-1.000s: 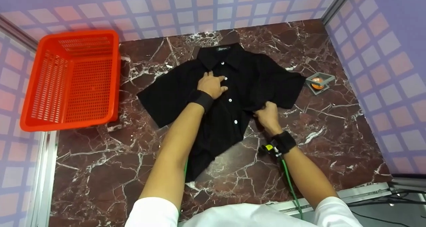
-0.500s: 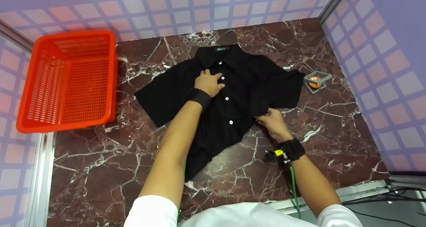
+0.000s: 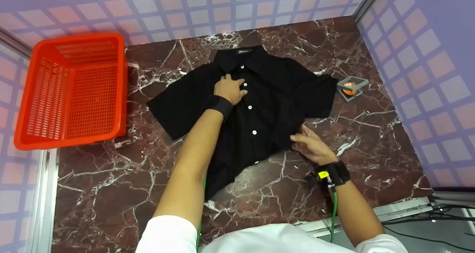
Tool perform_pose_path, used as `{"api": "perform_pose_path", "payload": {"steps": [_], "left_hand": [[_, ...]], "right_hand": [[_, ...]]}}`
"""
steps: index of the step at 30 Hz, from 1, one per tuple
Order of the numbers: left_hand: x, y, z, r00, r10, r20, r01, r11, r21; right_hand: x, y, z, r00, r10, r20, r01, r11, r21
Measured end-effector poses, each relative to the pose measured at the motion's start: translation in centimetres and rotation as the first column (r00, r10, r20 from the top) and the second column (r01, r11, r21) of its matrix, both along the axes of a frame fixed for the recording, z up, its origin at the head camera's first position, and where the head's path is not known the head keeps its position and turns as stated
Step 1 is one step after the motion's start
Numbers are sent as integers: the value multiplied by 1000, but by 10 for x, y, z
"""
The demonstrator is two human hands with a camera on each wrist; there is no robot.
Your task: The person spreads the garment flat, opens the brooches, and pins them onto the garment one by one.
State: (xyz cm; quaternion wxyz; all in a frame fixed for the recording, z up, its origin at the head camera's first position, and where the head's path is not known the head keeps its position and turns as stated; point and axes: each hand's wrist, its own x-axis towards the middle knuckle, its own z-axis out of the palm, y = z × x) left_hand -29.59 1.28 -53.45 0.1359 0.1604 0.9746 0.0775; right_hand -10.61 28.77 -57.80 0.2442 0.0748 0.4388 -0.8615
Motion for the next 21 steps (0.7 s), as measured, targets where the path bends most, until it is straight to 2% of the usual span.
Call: {"api": "perform_pose_path", "payload": {"steps": [3,7,15,18,21], "left_hand": [[0,0,0,1000,-4,0,4,1000,7],[0,-1,1,1000,-3,-3,3,1000,7],[-2,-2,0,1000,-8,0,8,1000,-10],[-4,-2,-1,1000,-7,7,7,1000,-14],[-6,-2,-2,1000,-9,10,9,1000,-13]], "right_hand": [[3,6,-2,998,49,-47,-49,999,4],[6,13,-4,989,91,-119,-82,994,79],[16,28,-1,976,105,-192,-61,974,220],[21,34,0,972,103,-210,-29,944,327],[26,37,0,965,113,-236,12,883,469]]}}
